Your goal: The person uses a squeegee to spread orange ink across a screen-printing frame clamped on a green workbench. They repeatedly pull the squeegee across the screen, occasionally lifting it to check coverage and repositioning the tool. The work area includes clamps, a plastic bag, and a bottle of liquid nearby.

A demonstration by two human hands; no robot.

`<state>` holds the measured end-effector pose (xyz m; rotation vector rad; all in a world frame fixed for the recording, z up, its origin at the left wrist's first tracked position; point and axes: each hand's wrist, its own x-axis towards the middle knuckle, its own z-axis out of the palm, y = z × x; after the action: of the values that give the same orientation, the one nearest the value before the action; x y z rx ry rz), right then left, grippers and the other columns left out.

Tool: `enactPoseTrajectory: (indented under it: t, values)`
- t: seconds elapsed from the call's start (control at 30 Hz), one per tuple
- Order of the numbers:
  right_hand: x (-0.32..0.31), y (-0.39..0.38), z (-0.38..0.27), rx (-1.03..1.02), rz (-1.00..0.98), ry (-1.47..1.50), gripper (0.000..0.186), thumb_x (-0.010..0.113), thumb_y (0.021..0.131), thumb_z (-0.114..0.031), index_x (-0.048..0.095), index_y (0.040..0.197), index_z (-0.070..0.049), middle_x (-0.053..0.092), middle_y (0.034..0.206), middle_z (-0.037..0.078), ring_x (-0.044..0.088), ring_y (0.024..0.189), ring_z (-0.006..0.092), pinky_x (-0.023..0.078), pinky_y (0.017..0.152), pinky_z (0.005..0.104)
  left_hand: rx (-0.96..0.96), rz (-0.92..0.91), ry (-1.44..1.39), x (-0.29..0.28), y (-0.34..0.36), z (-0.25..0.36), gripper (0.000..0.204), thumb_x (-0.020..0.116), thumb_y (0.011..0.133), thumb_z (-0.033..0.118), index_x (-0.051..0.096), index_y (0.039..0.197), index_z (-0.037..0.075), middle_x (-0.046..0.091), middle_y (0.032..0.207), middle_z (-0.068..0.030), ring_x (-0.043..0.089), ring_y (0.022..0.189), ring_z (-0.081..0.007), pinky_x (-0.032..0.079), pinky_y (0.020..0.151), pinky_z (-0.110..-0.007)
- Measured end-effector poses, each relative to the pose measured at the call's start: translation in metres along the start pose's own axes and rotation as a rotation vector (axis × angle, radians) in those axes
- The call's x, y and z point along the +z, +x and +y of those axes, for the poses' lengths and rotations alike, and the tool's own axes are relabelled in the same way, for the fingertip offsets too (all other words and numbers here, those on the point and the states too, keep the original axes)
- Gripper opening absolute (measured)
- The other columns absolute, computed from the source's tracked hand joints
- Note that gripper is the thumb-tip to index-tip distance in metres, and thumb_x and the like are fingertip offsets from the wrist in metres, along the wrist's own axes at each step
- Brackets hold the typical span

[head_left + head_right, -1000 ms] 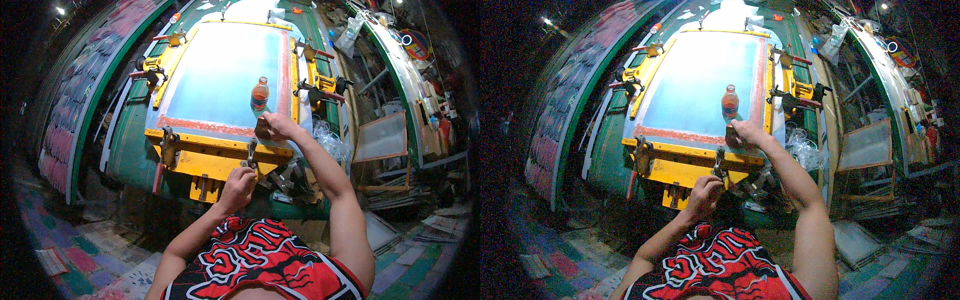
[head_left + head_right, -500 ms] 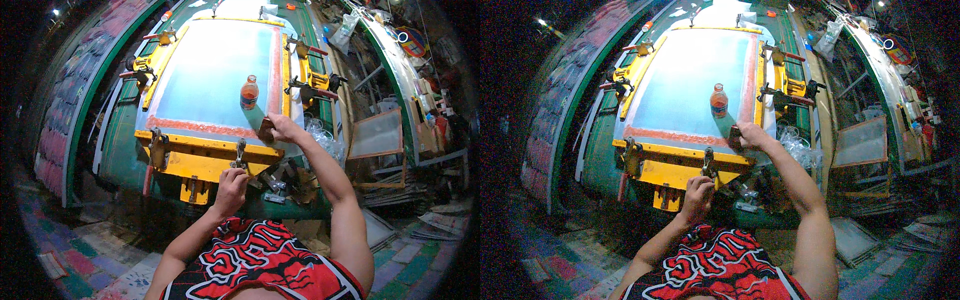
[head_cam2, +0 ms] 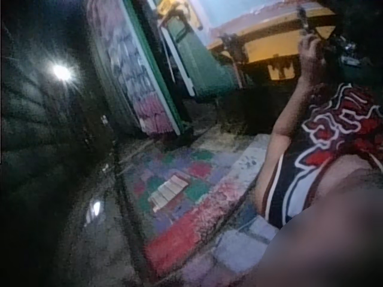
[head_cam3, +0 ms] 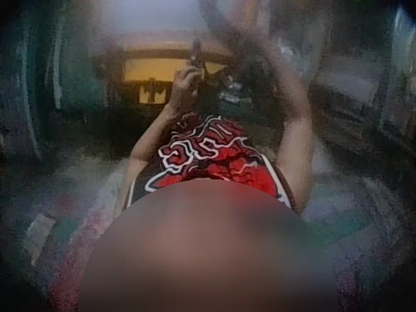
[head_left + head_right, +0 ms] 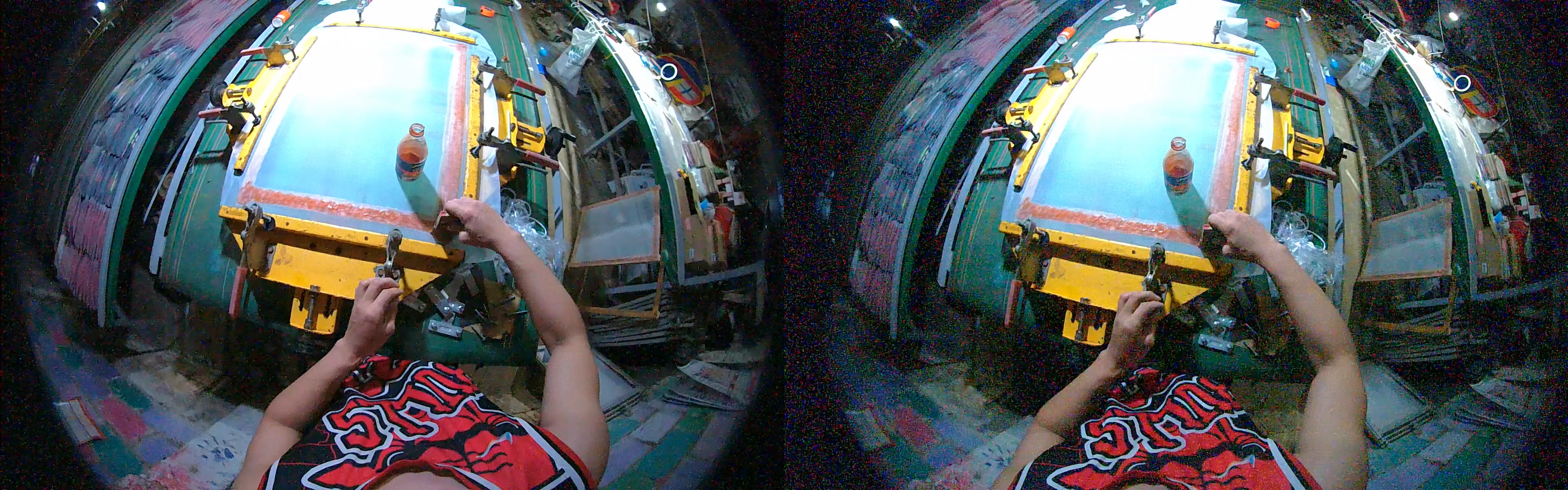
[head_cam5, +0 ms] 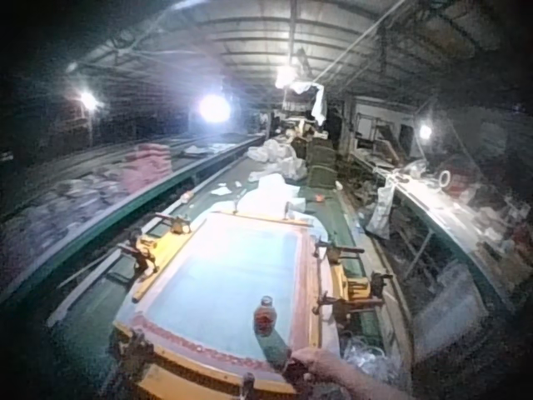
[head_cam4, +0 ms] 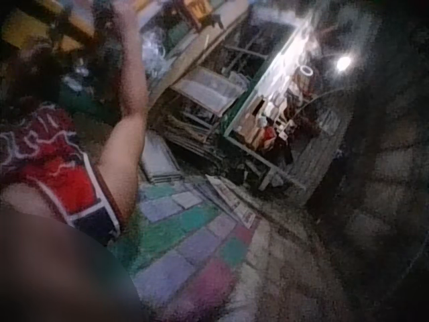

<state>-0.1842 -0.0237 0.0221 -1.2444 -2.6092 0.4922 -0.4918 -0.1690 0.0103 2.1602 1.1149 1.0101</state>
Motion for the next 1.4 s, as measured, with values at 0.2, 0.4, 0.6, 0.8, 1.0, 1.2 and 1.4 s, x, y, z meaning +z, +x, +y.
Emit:
enactPoseTrajectory:
  t: [0.2,0.4,0.6,0.8,1.0,1.2,1.4]
  values:
    - [0.007,-0.006,0.02,-0.138,-0.029,-0.152,0.042,0.073,0.07,-0.007,0.064,0.111,-0.011,0.068,0.105,0.006,0.063,0.108,0.0295,0.055,0.094,0.0392,0.018,0.02,0.028,-0.001,-0.002,-0.001,0.03,0.072,0.078,-0.004,0.065,0.107,0.003,0.063,0.111,-0.0123,0.058,0.107,-0.0352,0.048,0.094,-0.045]
    - [0.004,-0.007,0.036,-0.307,-0.052,-0.108,0.036,0.067,0.073,-0.008,0.067,0.109,-0.01,0.069,0.114,0.005,0.061,0.114,0.0301,0.054,0.1,0.0389,0.039,0.086,0.069,-0.003,-0.006,0.003,0.029,0.073,0.08,-0.003,0.064,0.107,0.002,0.064,0.108,-0.012,0.06,0.103,-0.0336,0.047,0.09,-0.044]
    - [0.01,0.025,0.025,-0.393,-0.054,-0.07,0.034,0.067,0.074,-0.003,0.066,0.108,-0.007,0.069,0.116,0.006,0.061,0.116,0.0313,0.053,0.1,0.0395,0.102,0.09,0.053,-0.017,-0.007,0.003,0.029,0.073,0.081,-0.002,0.063,0.108,0.003,0.064,0.108,-0.0125,0.061,0.102,-0.0328,0.048,0.09,-0.044]
    - [0.014,0.058,0.015,-0.451,-0.029,-0.049,0.035,0.069,0.071,0.002,0.065,0.105,-0.004,0.069,0.114,0.009,0.062,0.114,0.0322,0.053,0.1,0.0403,0.035,0.184,0.087,-0.052,-0.012,-0.012,0.032,0.073,0.08,-0.003,0.063,0.11,0.003,0.064,0.109,-0.0138,0.061,0.103,-0.0352,0.048,0.091,-0.045]
    - [0.032,0.099,0.002,-0.545,-0.041,-0.05,0.037,0.074,0.071,-0.003,0.065,0.107,-0.004,0.068,0.116,0.009,0.062,0.115,0.0332,0.054,0.1,0.0408,-0.044,0.236,0.162,-0.087,-0.025,-0.039,0.034,0.072,0.08,-0.004,0.062,0.112,0.003,0.065,0.109,-0.0144,0.061,0.103,-0.0354,0.048,0.092,-0.046]
    - [0.042,0.139,-0.015,-0.565,-0.052,-0.03,0.044,0.075,0.07,-0.002,0.063,0.113,-0.005,0.067,0.118,0.011,0.06,0.117,0.0364,0.054,0.1,0.043,-0.04,0.268,0.272,-0.132,-0.029,-0.075,0.031,0.07,0.082,-0.002,0.062,0.112,0.003,0.064,0.108,-0.0143,0.06,0.104,-0.0352,0.047,0.092,-0.047]
    - [0.058,0.184,-0.035,-0.578,-0.087,0.002,0.046,0.071,0.071,0.002,0.063,0.116,-0.006,0.066,0.119,0.012,0.06,0.119,0.0374,0.054,0.102,0.0443,-0.105,0.238,0.425,-0.19,-0.032,-0.116,0.027,0.069,0.085,0.002,0.062,0.111,0.003,0.064,0.109,-0.014,0.06,0.108,-0.0349,0.046,0.095,-0.048]
